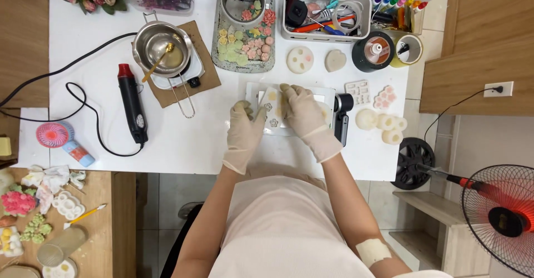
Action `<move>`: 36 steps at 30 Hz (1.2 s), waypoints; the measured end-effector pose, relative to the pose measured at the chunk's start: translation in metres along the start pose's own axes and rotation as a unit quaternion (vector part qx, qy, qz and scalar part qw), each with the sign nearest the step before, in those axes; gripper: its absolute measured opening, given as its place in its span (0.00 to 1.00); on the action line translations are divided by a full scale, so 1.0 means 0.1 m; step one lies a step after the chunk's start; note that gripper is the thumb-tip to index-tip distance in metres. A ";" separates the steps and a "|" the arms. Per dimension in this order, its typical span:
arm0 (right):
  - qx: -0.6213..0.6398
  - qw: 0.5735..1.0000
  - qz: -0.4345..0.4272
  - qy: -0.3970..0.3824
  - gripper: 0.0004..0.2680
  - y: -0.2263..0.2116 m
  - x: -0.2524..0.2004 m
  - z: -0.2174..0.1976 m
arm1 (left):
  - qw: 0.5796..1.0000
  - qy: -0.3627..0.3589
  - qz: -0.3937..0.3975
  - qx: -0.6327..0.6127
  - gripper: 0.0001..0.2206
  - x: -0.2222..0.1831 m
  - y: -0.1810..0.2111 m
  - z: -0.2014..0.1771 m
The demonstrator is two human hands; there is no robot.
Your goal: Placing decorative wax pieces into a mold and pouring melted wax from a pot.
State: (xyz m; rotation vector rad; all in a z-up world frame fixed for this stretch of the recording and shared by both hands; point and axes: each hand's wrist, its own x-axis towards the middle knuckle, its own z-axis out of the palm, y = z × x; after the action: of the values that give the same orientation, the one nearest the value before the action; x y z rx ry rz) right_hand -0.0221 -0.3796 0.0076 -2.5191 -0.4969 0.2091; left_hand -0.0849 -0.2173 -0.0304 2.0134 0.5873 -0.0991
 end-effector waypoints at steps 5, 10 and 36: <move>0.035 0.999 -0.040 -0.001 0.17 0.02 0.01 0.16 | 1.000 0.014 -0.009 0.005 0.26 0.01 -0.06 0.12; 0.117 0.991 -0.067 -0.014 0.16 0.05 -0.02 0.16 | 0.993 0.014 -0.050 -0.103 0.21 -0.12 0.03 0.07; 0.569 0.794 0.179 0.113 0.10 -0.92 -0.13 -1.28 | 0.891 -0.068 0.179 -0.412 0.09 -0.15 1.59 -0.39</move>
State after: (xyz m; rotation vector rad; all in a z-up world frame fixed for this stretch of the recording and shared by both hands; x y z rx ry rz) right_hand -0.0303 -0.3771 0.1658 -1.3675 0.2109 0.2411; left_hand -0.0343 -0.2519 0.1226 1.2331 0.1077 0.2054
